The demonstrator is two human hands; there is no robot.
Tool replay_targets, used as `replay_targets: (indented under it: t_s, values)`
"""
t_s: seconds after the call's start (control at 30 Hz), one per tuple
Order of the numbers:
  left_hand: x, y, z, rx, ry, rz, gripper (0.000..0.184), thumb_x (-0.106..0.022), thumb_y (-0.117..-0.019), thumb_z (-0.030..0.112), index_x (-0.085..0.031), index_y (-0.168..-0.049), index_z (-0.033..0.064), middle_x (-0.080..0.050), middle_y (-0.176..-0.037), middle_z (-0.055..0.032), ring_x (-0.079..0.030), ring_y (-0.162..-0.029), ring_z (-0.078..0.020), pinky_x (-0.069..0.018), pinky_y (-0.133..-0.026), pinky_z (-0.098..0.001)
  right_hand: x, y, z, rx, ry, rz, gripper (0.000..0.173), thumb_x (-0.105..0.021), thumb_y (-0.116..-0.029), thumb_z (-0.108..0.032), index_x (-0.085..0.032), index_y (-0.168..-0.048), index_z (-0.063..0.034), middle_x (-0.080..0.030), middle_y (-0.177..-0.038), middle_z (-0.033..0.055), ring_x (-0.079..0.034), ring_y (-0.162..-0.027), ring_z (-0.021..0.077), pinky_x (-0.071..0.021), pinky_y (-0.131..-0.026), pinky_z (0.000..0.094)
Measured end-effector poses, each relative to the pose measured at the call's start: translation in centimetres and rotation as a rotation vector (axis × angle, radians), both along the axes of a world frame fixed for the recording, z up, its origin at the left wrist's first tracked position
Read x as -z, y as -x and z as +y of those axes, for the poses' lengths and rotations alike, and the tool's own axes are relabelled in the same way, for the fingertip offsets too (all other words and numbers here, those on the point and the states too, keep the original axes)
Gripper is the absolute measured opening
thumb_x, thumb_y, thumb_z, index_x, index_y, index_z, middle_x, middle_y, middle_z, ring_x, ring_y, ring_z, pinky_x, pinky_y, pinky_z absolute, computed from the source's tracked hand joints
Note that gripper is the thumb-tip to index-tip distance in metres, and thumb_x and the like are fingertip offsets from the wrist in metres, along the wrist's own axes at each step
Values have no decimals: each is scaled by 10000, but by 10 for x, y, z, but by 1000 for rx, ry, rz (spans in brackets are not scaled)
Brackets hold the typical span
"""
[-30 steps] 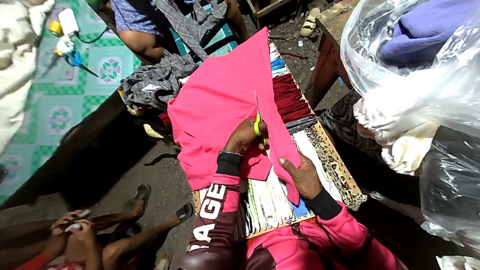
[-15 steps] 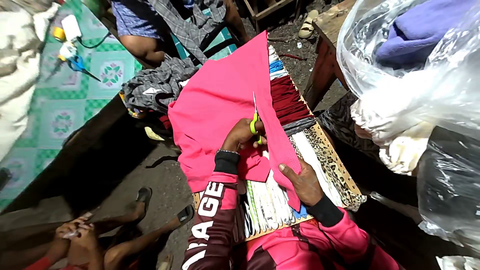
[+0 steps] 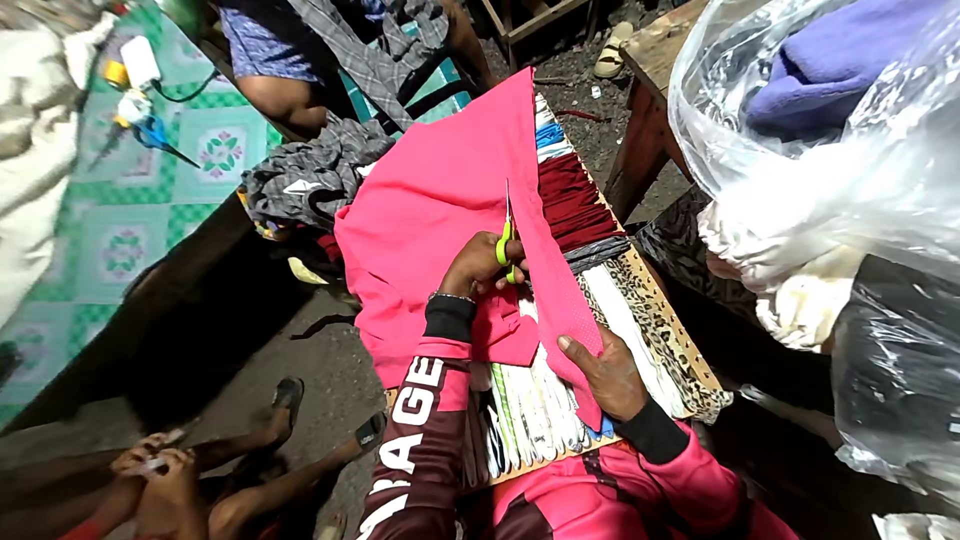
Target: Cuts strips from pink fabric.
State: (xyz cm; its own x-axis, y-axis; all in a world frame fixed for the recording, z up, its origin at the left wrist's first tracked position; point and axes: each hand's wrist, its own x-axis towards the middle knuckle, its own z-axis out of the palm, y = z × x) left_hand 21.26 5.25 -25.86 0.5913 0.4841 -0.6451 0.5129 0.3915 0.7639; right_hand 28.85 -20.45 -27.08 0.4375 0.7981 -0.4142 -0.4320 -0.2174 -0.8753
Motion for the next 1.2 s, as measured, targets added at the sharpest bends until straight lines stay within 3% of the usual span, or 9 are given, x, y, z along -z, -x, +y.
replay_targets:
  t_s: [0.23,0.43,0.67,0.93,1.2]
  values:
    - [2,-7,14,42,17,0,269,-524,-1034,226,-639,-916,13,-722,-757,-100,-676,-548,-151,-547,-458,-279,-3,5,-8,-20,20,4,310,-714,-950,-146,-653,-1216,0,-760,-1004,62,-740,-918,116,-630,-852,296]
    - [-1,-9,26,114,0,31,266,-513,-1040,226,-642,-921,26,-744,-791,-98,-685,-557,-146,-526,-437,-257,-2,7,-12,6,9,12,318,-715,-952,-149,-653,-1222,5,-761,-1013,67,-740,-929,121,-631,-857,296]
    - [2,-3,19,53,-17,36,212,-566,-1044,163,-640,-926,3,-707,-700,-75,-566,-440,-68,-424,-378,-195,2,8,-20,-8,0,-20,324,-718,-942,-156,-664,-1225,-7,-761,-1039,52,-729,-973,97,-613,-899,279]
    - [1,-10,29,77,12,55,265,-532,-1042,239,-647,-940,23,-745,-804,-100,-670,-537,-135,-517,-423,-252,0,13,-32,-12,19,-20,303,-728,-932,-167,-676,-1191,-18,-763,-1014,45,-732,-951,100,-616,-887,281]
    - [-6,-14,37,155,-47,90,256,-519,-1034,227,-639,-920,32,-749,-794,-81,-665,-531,-122,-516,-424,-251,1,14,-38,-4,33,-31,318,-732,-928,-179,-677,-1200,-23,-765,-1025,31,-728,-966,82,-610,-899,269]
